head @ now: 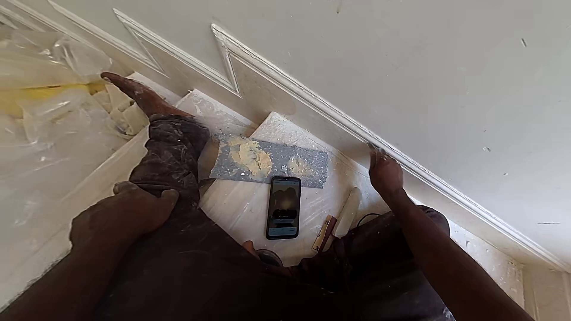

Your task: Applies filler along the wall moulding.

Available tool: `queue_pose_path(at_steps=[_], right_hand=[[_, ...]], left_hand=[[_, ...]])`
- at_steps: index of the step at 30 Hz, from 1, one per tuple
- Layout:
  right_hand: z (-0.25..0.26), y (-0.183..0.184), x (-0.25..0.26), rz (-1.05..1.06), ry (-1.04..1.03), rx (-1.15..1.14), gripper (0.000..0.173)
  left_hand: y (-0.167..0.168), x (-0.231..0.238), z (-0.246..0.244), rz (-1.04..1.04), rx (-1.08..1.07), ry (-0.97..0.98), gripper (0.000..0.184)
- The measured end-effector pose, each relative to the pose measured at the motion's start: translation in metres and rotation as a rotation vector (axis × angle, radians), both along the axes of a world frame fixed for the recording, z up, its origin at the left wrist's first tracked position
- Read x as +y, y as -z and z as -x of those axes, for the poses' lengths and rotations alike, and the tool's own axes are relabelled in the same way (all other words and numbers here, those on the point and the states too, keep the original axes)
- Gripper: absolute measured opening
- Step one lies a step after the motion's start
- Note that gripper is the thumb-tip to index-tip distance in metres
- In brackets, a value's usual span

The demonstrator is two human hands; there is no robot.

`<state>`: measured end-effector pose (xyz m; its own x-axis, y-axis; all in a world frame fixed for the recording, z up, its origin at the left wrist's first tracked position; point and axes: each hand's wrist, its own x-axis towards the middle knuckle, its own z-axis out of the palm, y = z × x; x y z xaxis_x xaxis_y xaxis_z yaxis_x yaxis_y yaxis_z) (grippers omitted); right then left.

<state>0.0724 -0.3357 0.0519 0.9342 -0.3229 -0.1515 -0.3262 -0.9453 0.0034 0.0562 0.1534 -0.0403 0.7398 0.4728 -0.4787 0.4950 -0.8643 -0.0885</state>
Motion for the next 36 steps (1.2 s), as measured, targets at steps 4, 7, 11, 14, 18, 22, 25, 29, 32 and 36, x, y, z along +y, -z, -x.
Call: queue_pose_path(at_steps=[4,7,11,14,18,22,25,29,32,36], right_hand=[[-0.048,-0.008,0.062,-0.052,-0.068,0.022,0.047],[-0.061,-0.008,0.080,-0.060,-0.100,0.015,0.045],[-0.030,-0.004,0.036,-0.008,-0.072,0.081,0.050],[0.017,0.011,-0.027,0.042,-0.019,0.096,0.051],[0.056,0.018,-0.072,-0.067,0.040,-0.011,0.055],[0.028,0.017,-0.059,-0.315,0.043,-0.029,0.064],[-0.002,0.006,-0.038,-0.353,0.051,0.020,0.065],[-0.018,-0.001,-0.033,-0.329,0.043,0.027,0.065],[-0.020,-0.005,-0.034,-0.333,0.049,0.054,0.063],[-0.030,-0.010,-0.025,-0.390,0.094,0.135,0.064]], left_hand=[[-0.005,-0.002,0.000,0.029,-0.020,-0.041,0.091],[-0.008,-0.001,0.001,0.038,-0.024,-0.055,0.091],[-0.006,0.002,0.006,0.061,-0.045,-0.031,0.095],[-0.005,0.003,0.007,0.065,-0.054,-0.012,0.092],[-0.003,0.000,0.002,0.053,-0.038,-0.027,0.093],[0.003,0.005,-0.001,0.017,-0.009,0.000,0.096],[0.002,0.006,0.002,0.028,-0.016,-0.025,0.097],[-0.005,0.001,0.003,0.053,-0.038,-0.031,0.092],[0.000,0.003,0.002,0.044,-0.034,-0.025,0.093],[0.006,0.008,0.001,0.036,-0.021,-0.024,0.097]])
